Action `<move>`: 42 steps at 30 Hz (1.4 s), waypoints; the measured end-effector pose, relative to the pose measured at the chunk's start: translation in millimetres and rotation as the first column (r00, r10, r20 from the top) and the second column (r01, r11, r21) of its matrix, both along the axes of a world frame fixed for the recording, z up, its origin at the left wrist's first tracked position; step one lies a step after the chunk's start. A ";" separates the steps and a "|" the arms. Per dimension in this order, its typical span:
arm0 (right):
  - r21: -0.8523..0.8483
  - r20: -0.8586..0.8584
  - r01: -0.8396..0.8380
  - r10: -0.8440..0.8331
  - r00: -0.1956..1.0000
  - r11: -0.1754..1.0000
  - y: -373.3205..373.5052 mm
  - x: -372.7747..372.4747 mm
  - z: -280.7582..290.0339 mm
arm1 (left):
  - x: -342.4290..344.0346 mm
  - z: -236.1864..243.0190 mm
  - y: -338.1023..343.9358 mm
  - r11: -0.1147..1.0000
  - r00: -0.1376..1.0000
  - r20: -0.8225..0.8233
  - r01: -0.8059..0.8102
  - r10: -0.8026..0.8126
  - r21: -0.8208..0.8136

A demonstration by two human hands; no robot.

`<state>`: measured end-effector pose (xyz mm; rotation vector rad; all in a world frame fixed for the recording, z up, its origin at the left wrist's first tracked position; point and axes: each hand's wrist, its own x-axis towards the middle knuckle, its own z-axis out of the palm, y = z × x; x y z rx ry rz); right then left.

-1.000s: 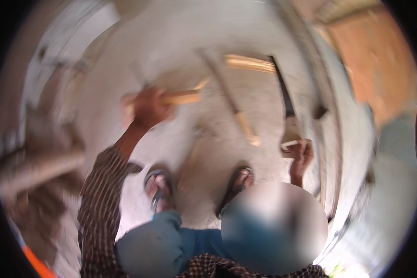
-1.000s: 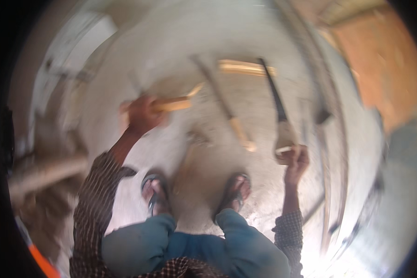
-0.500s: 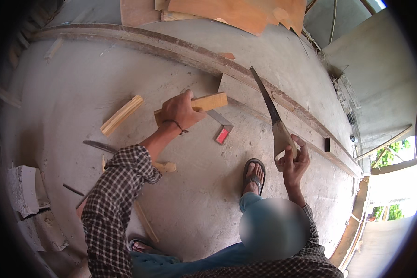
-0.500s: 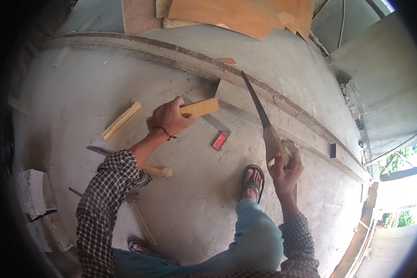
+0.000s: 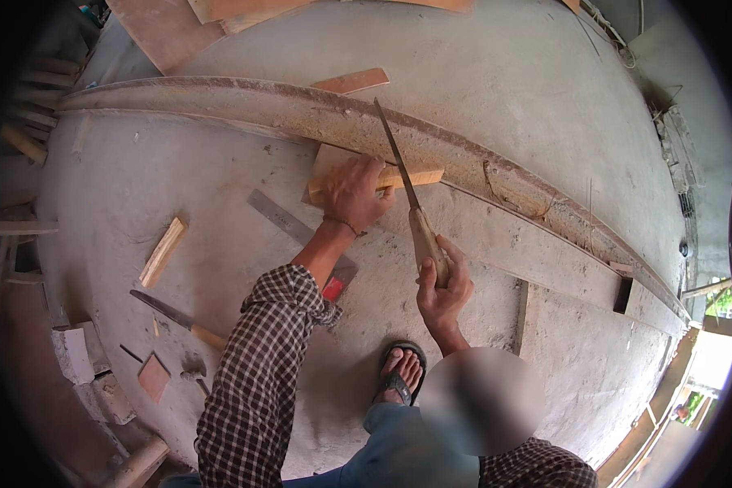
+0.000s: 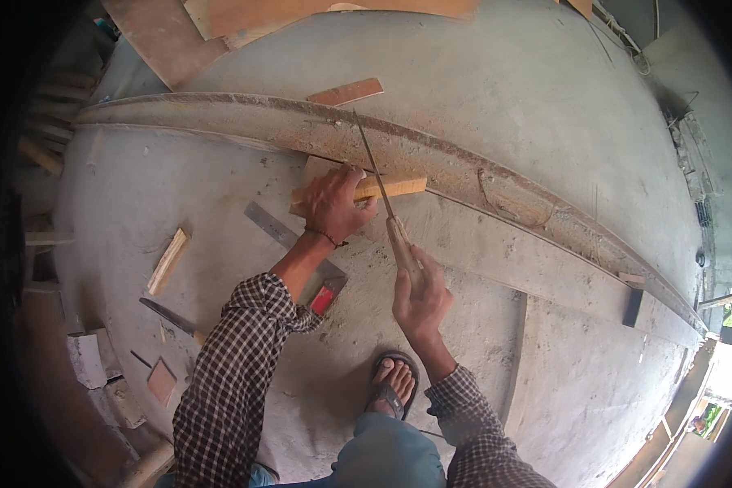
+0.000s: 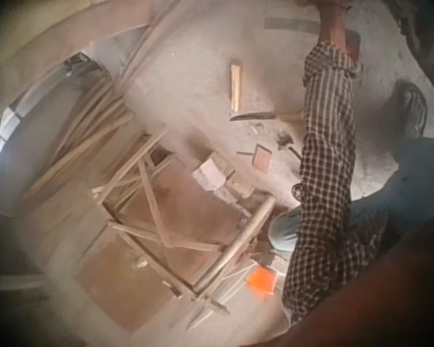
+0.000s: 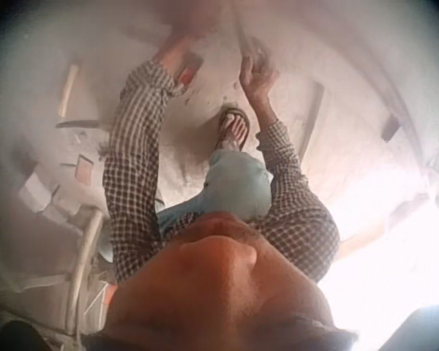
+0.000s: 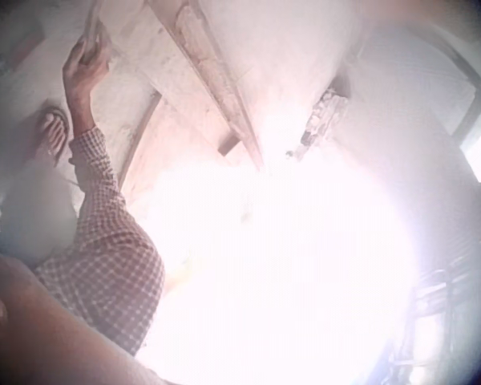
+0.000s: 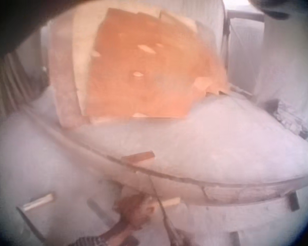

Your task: The person sits on the floor and uses a hand saw to cut small wooden pieces. They handle the wood with both hands, position it for cutting, and saw through it. The person also picks up and examines the cut pieces.

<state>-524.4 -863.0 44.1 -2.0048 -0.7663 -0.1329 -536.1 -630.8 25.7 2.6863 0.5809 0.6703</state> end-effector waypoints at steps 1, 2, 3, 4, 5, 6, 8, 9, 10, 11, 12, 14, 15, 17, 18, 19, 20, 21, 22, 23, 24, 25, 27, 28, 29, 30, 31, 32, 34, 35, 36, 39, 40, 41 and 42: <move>0.007 -0.020 0.008 -0.008 1.000 1.000 11.8 21.7 -3.5 | 17.4 -7.4 8.2 1.000 1.000 -0.014 0.004 -0.004 -0.010; 0.015 -0.039 0.018 -0.017 0.999 1.000 24.0 37.8 -7.9 | 29.7 -13.7 18.5 1.000 0.999 -0.039 0.011 -0.011 -0.008; 0.018 -0.071 0.026 -0.025 0.997 0.999 35.4 49.0 -14.7 | 37.6 -19.2 29.4 1.000 0.998 -0.063 0.021 -0.022 -0.006; 0.023 -0.101 0.023 -0.021 0.995 0.999 41.3 60.0 -18.9 | 43.1 -20.7 34.6 1.000 0.996 -0.085 0.020 -0.020 -0.002; 0.019 -0.117 0.023 -0.020 0.993 1.000 41.9 66.4 -23.4 | 46.0 -21.7 37.4 0.999 0.997 -0.071 0.027 -0.026 0.026; 0.014 -0.143 0.025 -0.022 0.990 1.000 46.0 67.3 -28.8 | 46.9 -22.5 37.9 0.998 0.998 -0.056 0.039 -0.036 0.054; -0.003 -0.147 0.029 -0.029 0.989 1.000 50.0 65.5 -32.1 | 53.3 -25.1 37.0 0.997 0.999 -0.016 0.050 -0.049 0.060; -0.013 -0.190 0.027 -0.029 0.981 1.000 48.0 61.6 -32.7 | 56.7 -26.4 34.5 0.998 0.999 0.000 0.053 -0.053 0.032; -0.022 -0.236 0.024 -0.028 0.971 0.999 48.2 55.8 -26.1 | 58.2 -25.6 33.2 0.998 0.998 0.013 0.056 -0.056 0.005; -0.031 -0.280 0.022 -0.029 0.959 0.999 47.9 49.3 -19.7 | 59.6 -24.9 29.6 1.000 1.000 0.011 -0.002 0.002 -0.003; -0.034 -0.221 0.008 -0.016 0.975 0.999 48.7 43.1 -13.9 | 61.1 -24.1 24.4 0.998 0.998 0.009 -0.058 0.058 -0.011; -0.046 -0.099 -0.011 0.006 0.995 0.999 52.2 32.4 -1.9 | 60.7 -23.4 17.1 0.990 0.990 0.016 -0.140 0.140 -0.002; -0.005 -0.147 -0.031 0.030 0.989 1.000 53.2 27.9 1.1 | 58.7 -22.6 15.5 0.986 0.985 0.024 -0.169 0.169 0.016; -0.056 -0.259 -0.045 0.029 0.965 0.997 52.7 19.7 17.9 | 55.7 -18.4 10.4 0.980 0.980 0.020 -0.199 0.199 0.029; -0.079 -0.315 -0.055 0.027 0.949 0.995 51.2 16.6 24.3 | 54.2 -16.5 8.0 0.979 0.979 0.006 -0.202 0.202 0.025; -0.075 -0.312 -0.035 0.010 0.950 0.997 48.1 14.5 23.6 | 53.3 -16.1 5.9 0.979 0.979 -0.007 -0.204 0.204 0.023; -0.070 -0.309 -0.015 -0.008 0.951 0.997 44.5 13.1 21.2 | 53.4 -15.9 4.5 0.976 0.977 0.001 -0.215 0.215 0.042; -0.067 -0.307 0.004 -0.024 0.951 0.998 40.9 11.4 18.8 | 54.0 -15.9 4.0 0.972 0.974 0.008 -0.226 0.226 0.061; -0.071 -0.308 0.005 -0.026 0.951 0.997 35.9 10.1 14.0 | 54.6 -18.8 2.9 0.968 0.971 0.017 -0.240 0.239 0.077; -0.075 -0.308 0.005 -0.028 0.951 0.997 30.9 8.6 9.5 | 54.4 -21.4 3.8 0.968 0.970 0.018 -0.242 0.241 0.065; -0.080 -0.309 0.005 -0.029 0.951 0.997 27.7 6.1 5.7 | 53.5 -23.7 6.4 0.968 0.969 0.019 -0.245 0.244 0.052; -0.082 -0.279 0.009 -0.031 0.960 0.997 23.6 -1.9 2.0 | 51.9 -25.6 8.2 0.968 0.968 0.020 -0.249 0.249 0.038; -0.087 -0.217 0.015 -0.034 0.976 0.996 15.8 -19.3 -2.7 | 49.3 -29.4 10.0 0.970 0.970 -0.011 -0.243 0.243 0.013; -0.108 -0.212 0.006 -0.029 0.977 0.994 19.4 -21.5 -2.9 | 46.1 -29.8 13.2 0.970 0.970 -0.027 -0.243 0.243 0.004; -0.129 -0.206 -0.005 -0.022 0.978 0.992 22.8 -22.5 -1.9 | 43.6 -30.1 16.9 0.972 0.971 -0.030 -0.236 0.236 -0.003; -0.150 -0.202 -0.016 -0.015 0.979 0.989 27.6 -23.4 0.1 | 41.7 -30.2 20.8 0.973 0.973 -0.033 -0.231 0.230 -0.010; -0.125 -0.248 -0.020 -0.012 0.969 0.992 44.5 -18.4 4.9 | 38.3 -28.7 27.4 0.972 0.972 -0.033 -0.233 0.233 -0.008; -0.113 -0.286 -0.008 -0.025 0.958 0.994 64.6 -6.5 11.8 | 41.3 -29.1 28.7 0.973 0.972 -0.037 -0.231 0.231 -0.004; -0.102 -0.303 0.011 -0.041 0.952 0.995 78.1 -3.9 10.8 | 41.5 -29.9 33.9 0.972 0.970 -0.052 -0.236 0.237 0.019; -0.110 -0.277 0.022 -0.052 0.960 0.994 76.2 -6.3 2.9 | 40.5 -31.8 31.8 0.971 0.970 -0.052 -0.238 0.237 0.004; -0.117 -0.250 0.034 -0.063 0.966 0.992 72.4 -8.7 -4.1 | 39.6 -34.6 26.7 0.971 0.970 -0.051 -0.239 0.238 -0.011; -0.095 -0.193 0.003 -0.022 0.981 0.995 36.5 -44.7 -5.8 | 25.2 -36.2 22.6 0.967 0.967 -0.043 -0.254 0.253 -0.023; -0.094 -0.181 0.002 -0.019 0.983 0.996 36.4 -43.7 -3.7 | 22.4 -33.5 19.9 0.968 0.968 -0.033 -0.251 0.250 -0.029; -0.092 -0.169 -0.001 -0.014 0.985 0.996 38.9 -38.8 -3.0 | 20.0 -30.4 21.0 0.968 0.968 -0.025 -0.249 0.249 -0.015; -0.095 -0.151 0.001 -0.016 0.988 0.996 44.4 -28.9 6.5 | 21.9 -24.9 21.9 0.970 0.970 -0.012 -0.243 0.243 -0.007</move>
